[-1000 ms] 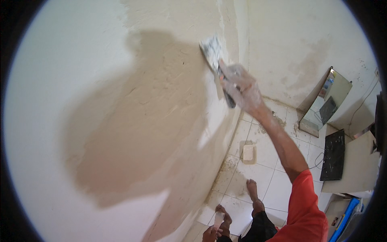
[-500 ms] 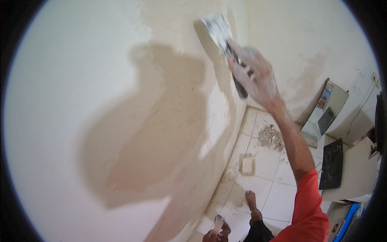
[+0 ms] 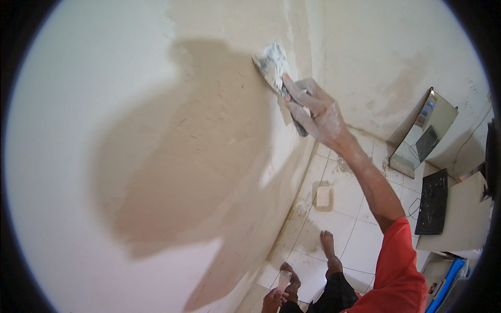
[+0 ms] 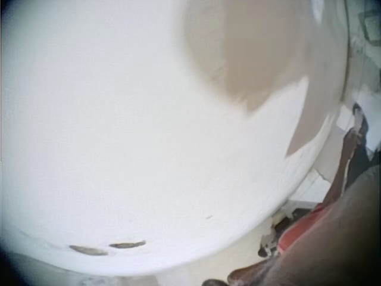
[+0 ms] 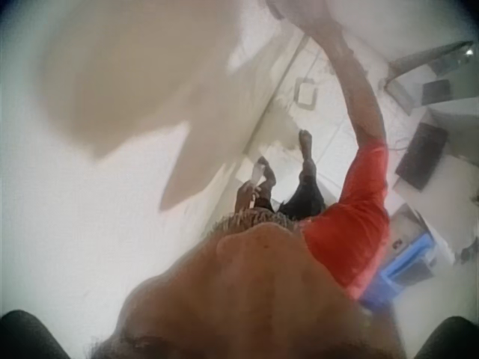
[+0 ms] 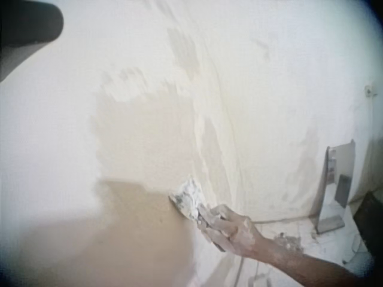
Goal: The person applies putty to a wall using a scraper and a putty knife, spreading the material from a small container onto the surface.
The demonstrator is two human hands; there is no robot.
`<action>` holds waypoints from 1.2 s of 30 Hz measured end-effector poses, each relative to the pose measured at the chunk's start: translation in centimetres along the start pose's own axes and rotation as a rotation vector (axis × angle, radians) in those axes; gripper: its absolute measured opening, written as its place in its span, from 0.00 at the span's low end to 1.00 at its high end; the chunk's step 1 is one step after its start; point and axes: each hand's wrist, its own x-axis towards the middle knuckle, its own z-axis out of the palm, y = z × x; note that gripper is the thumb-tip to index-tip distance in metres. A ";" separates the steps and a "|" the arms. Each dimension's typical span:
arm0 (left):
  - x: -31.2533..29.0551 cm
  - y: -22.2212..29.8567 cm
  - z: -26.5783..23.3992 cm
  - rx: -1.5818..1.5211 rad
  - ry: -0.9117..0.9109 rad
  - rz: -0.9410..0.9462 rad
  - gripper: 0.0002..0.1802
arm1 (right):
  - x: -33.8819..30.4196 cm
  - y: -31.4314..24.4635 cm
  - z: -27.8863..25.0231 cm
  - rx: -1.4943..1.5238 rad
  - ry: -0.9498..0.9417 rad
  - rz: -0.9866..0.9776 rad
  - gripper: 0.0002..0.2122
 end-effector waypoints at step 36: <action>-1.5 -0.2 -2.6 0.263 -0.065 0.007 0.21 | -10.6 -2.3 0.9 0.126 -0.126 0.203 0.22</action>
